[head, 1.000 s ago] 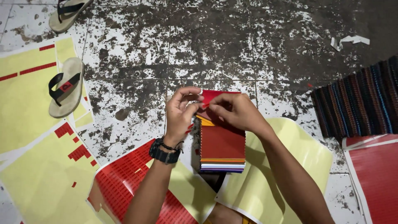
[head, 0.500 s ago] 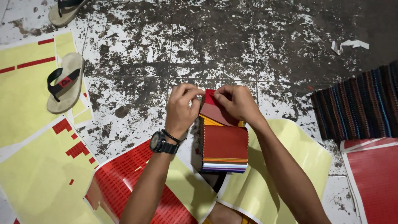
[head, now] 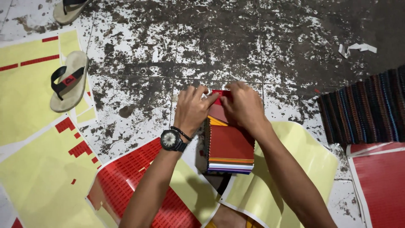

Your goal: The person peels small red stickers from a yellow backing sheet and places them onto a stack of colorful, textured square sheets. They repeat this process, handling the stack and the sticker sheet to apply the stickers to the top of the stack.

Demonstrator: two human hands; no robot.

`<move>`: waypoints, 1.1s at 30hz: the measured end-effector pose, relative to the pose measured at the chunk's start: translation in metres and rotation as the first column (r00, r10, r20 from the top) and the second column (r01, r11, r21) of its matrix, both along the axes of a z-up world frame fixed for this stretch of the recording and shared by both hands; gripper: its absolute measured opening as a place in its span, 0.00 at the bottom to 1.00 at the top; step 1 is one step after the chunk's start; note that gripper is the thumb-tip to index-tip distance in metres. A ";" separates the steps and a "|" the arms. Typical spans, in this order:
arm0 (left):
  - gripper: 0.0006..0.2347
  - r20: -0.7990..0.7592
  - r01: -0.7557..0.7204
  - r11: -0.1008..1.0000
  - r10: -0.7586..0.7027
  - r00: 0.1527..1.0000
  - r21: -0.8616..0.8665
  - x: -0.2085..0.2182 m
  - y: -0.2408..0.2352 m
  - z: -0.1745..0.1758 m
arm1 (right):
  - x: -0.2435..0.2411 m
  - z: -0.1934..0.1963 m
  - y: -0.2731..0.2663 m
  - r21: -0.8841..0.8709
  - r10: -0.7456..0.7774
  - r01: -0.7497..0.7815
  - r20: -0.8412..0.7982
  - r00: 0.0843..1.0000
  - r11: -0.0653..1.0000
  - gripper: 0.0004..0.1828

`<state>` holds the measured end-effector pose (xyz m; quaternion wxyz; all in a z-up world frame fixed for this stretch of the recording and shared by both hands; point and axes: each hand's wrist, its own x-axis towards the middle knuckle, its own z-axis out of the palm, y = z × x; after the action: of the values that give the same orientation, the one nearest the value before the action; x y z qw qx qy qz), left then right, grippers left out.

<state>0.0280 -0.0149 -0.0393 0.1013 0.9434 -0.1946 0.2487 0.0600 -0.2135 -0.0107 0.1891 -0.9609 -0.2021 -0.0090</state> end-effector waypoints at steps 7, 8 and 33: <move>0.13 -0.117 0.027 0.940 -0.070 0.991 -0.339 0.001 0.001 -0.004 | 0.022 -0.017 -0.015 -0.015 0.177 -0.180 0.280 0.943 0.983 0.13; 0.14 -0.207 -0.022 0.830 -0.113 0.972 -0.557 -0.004 0.001 0.004 | 0.019 -0.016 -0.015 -0.015 0.180 -0.186 0.325 0.928 0.982 0.08; 0.09 -0.286 -0.194 0.280 -0.339 0.896 -0.940 0.011 -0.030 0.018 | -0.031 0.065 0.004 0.562 0.323 -0.050 -0.398 0.859 0.825 0.09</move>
<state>0.0387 -0.0448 -0.0217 0.6972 0.7105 -0.0229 0.0925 0.0286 -0.2094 0.0545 0.4919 -0.8165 -0.2347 0.1907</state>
